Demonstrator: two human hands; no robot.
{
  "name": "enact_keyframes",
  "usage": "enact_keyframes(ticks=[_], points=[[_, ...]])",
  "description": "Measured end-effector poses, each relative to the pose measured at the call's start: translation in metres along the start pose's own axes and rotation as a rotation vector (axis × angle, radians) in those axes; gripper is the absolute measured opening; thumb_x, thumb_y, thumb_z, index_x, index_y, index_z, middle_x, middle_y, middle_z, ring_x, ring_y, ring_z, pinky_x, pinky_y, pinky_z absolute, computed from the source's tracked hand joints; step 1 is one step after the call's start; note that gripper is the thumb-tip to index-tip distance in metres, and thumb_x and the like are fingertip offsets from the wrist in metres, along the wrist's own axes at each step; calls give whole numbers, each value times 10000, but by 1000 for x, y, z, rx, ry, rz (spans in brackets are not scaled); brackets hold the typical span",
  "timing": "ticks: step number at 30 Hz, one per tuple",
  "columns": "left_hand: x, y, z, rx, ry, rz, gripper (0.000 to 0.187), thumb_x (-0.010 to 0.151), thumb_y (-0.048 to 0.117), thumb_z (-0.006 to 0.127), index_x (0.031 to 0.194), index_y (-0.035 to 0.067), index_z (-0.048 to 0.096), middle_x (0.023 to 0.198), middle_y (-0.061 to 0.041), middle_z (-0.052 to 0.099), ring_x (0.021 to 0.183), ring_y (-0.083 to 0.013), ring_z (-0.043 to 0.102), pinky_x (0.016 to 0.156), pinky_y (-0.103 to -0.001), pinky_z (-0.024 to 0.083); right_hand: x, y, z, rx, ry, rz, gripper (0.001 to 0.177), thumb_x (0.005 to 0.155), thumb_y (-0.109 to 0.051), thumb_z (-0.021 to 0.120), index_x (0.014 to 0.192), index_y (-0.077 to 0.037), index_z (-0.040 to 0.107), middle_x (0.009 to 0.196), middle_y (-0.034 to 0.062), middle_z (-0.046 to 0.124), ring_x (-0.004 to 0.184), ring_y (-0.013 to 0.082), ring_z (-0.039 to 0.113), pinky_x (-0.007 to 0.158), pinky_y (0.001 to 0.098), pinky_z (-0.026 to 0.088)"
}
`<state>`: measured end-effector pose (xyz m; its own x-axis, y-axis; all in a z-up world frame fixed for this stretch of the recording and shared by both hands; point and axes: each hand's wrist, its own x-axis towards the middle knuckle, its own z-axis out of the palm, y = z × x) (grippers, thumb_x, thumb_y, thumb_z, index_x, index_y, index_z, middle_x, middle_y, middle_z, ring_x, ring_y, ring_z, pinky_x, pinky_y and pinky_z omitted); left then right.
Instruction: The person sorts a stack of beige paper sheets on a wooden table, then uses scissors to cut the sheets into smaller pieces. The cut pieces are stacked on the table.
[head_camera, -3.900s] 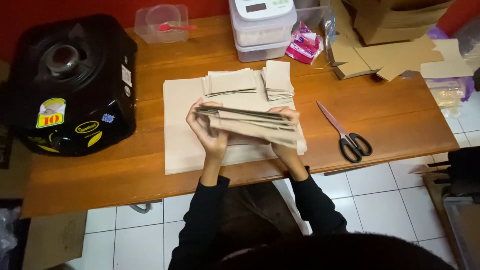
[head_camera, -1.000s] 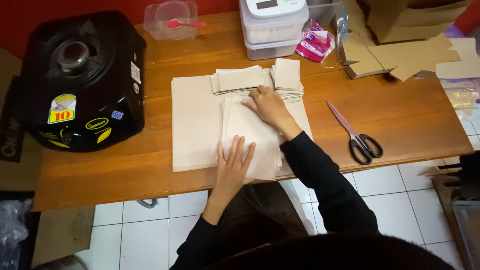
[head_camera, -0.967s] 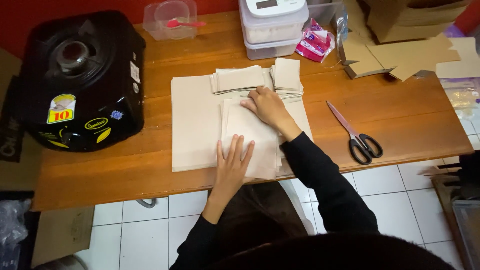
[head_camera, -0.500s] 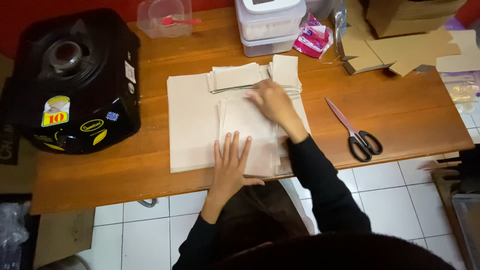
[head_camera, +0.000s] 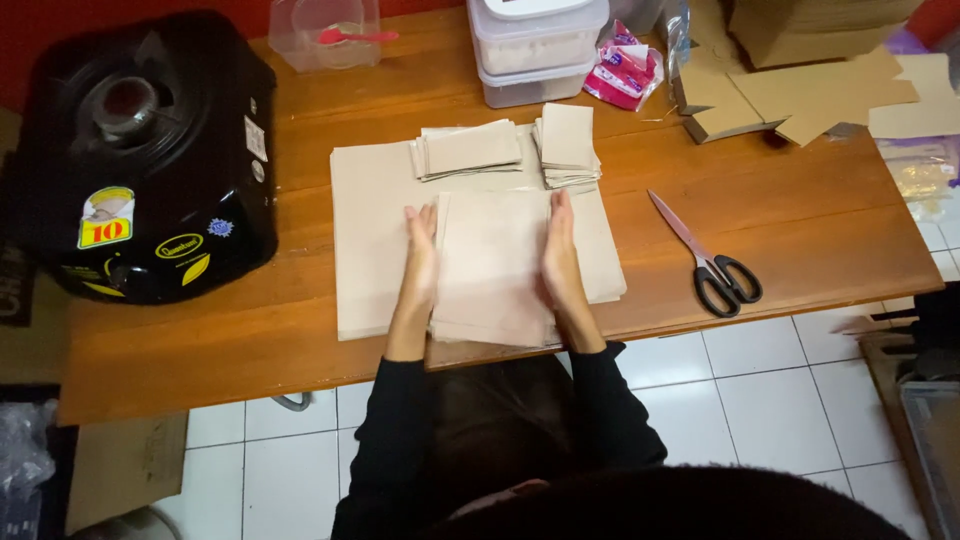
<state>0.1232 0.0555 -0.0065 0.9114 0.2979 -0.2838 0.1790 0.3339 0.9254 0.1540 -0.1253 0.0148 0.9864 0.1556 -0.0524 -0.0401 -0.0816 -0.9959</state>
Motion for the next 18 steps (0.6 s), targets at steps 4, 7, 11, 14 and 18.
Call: enact_keyframes(ticks=[4, 7, 11, 14, 18], points=[[-20, 25, 7, 83, 1, 74, 910, 966, 680, 33, 1559, -6, 120, 1626, -210, 152, 1507, -352, 55, 1234, -451, 3, -8, -21, -4, -66, 52, 37, 708, 1035, -563, 127, 1576, -109, 82, 1602, 254, 199, 1466, 446, 176, 1206, 567, 125], [-16, 19, 0, 156, 68, 114, 845, 1001, 629, 42, 1563, 7, 149, 1624, -174, 200, 1504, -355, 83, 1228, -460, 54, -2, -9, -8, -121, 155, 17, 638, 1066, -508, 162, 1577, -129, 115, 1617, 213, 196, 1481, 389, 202, 1214, 522, 135], [-13, 22, 4, 234, -21, 85, 914, 972, 655, -18, 1549, -25, 182, 1609, -198, 218, 1504, -352, 98, 1233, -453, 22, 1, -14, 2, -94, 62, -6, 692, 1057, -510, 123, 1542, -23, 198, 1570, 282, 252, 1459, 444, 215, 1198, 552, 144], [-6, 14, -7, 217, 42, 96, 903, 984, 649, 18, 1539, -36, 211, 1577, -229, 284, 1477, -378, 190, 1195, -482, 162, 0, -12, -6, -159, 81, 1, 658, 1066, -477, 188, 1532, -14, 216, 1558, 297, 262, 1444, 459, 237, 1192, 562, 166], [7, -14, -35, 282, 206, 54, 870, 998, 669, 74, 1534, 22, 296, 1480, -229, 452, 1359, -347, 445, 1064, -430, 441, -3, 5, -32, -427, 154, 191, 685, 1027, -573, 350, 1477, -57, 327, 1379, 253, 503, 1300, 397, 499, 1095, 541, 367]])
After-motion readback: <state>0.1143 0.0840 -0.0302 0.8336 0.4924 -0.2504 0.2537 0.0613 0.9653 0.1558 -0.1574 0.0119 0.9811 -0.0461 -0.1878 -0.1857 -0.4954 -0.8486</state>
